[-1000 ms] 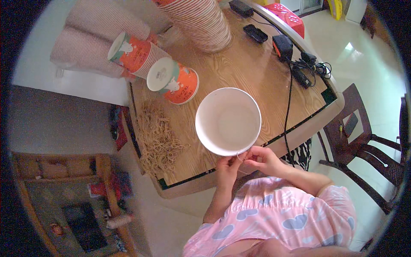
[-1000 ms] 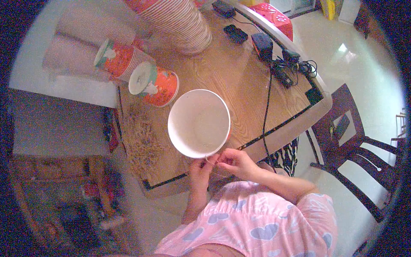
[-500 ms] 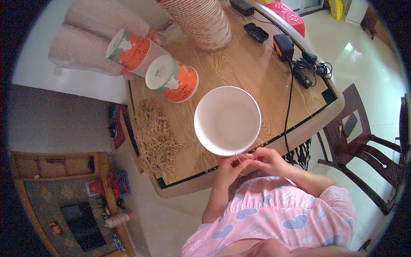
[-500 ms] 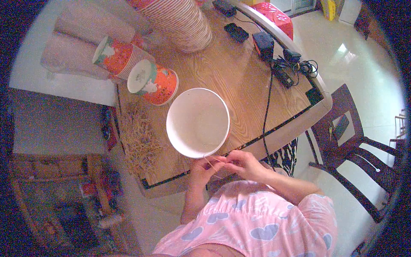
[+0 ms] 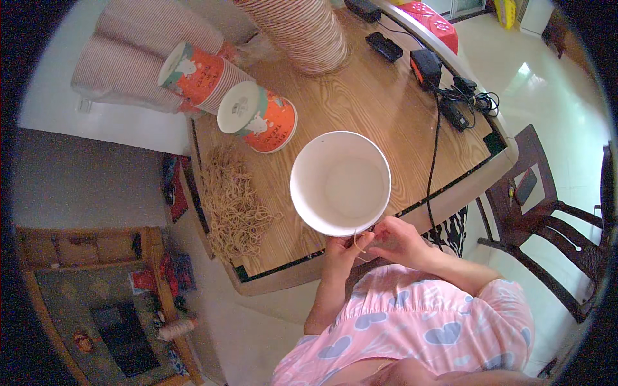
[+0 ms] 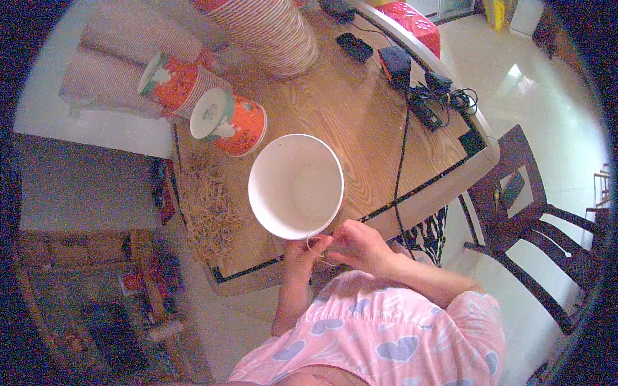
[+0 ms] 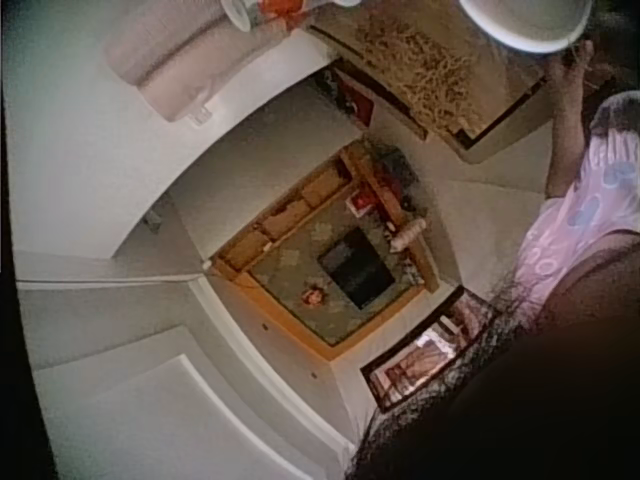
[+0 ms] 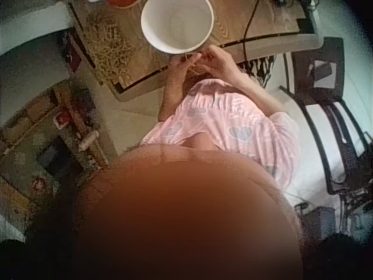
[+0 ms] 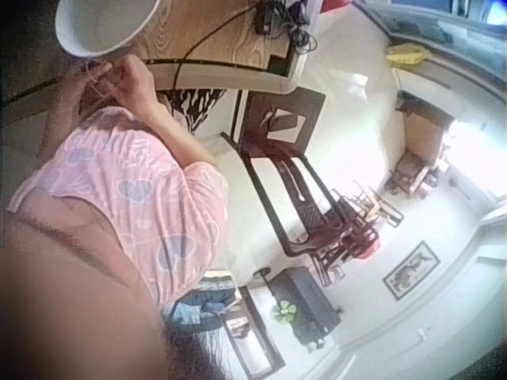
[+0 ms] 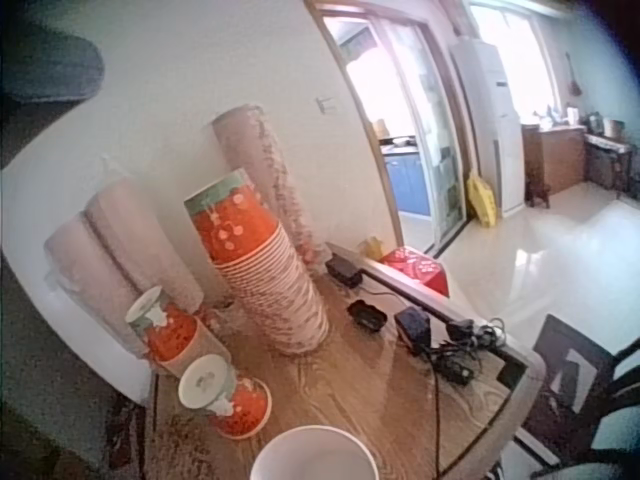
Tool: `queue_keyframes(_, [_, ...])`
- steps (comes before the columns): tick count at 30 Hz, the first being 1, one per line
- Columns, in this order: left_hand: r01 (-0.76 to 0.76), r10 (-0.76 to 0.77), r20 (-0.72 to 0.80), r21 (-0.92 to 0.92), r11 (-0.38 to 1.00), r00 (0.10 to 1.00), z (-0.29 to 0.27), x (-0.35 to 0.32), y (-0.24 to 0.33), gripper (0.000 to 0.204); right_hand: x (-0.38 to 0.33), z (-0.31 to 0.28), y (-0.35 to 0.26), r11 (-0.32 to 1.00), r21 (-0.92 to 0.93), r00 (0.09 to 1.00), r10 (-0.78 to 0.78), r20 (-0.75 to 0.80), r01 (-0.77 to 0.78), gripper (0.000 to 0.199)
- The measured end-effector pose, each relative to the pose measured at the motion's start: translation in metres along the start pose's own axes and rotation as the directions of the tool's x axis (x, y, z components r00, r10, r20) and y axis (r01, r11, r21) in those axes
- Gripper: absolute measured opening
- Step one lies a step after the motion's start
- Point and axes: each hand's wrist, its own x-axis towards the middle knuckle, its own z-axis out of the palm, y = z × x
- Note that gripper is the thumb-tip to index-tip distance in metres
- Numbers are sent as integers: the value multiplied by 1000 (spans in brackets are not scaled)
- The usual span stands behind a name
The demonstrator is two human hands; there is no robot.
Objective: Thread a string through a paper cup as part of an assembly or packaging process.
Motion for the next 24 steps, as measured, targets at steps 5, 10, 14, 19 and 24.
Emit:
queue_keyframes(5, [55, -54, -14, 23, 998, 998, 2, -3, 5, 16, 3, 0, 6, 993, -94, 997, -75, -10, 74, 20])
queue_keyframes(10, [14, -14, 13, 42, 999, 1000, -1, -3, -2, 14, 1, -1, 2, 995, -91, 1000, -28, 5, 28, 15])
queue_keyframes(14, [-33, 33, 3, 14, 999, 999, 0, -1, -4, 18, -1, -2, 6, 998, -32, 998, -62, 24, 63, 11])
queue_keyframes(19, [29, -30, -22, -31, 999, 999, 2, -4, 4, 23, -4, 0, 5, 999, 39, 998, -12, 59, 10, 11])
queue_keyframes(24, [26, -23, -37, 69, 997, 999, 2, -4, 5, 24, -4, 2, 3, 949, 239, 978, 184, 99, -203, 13])
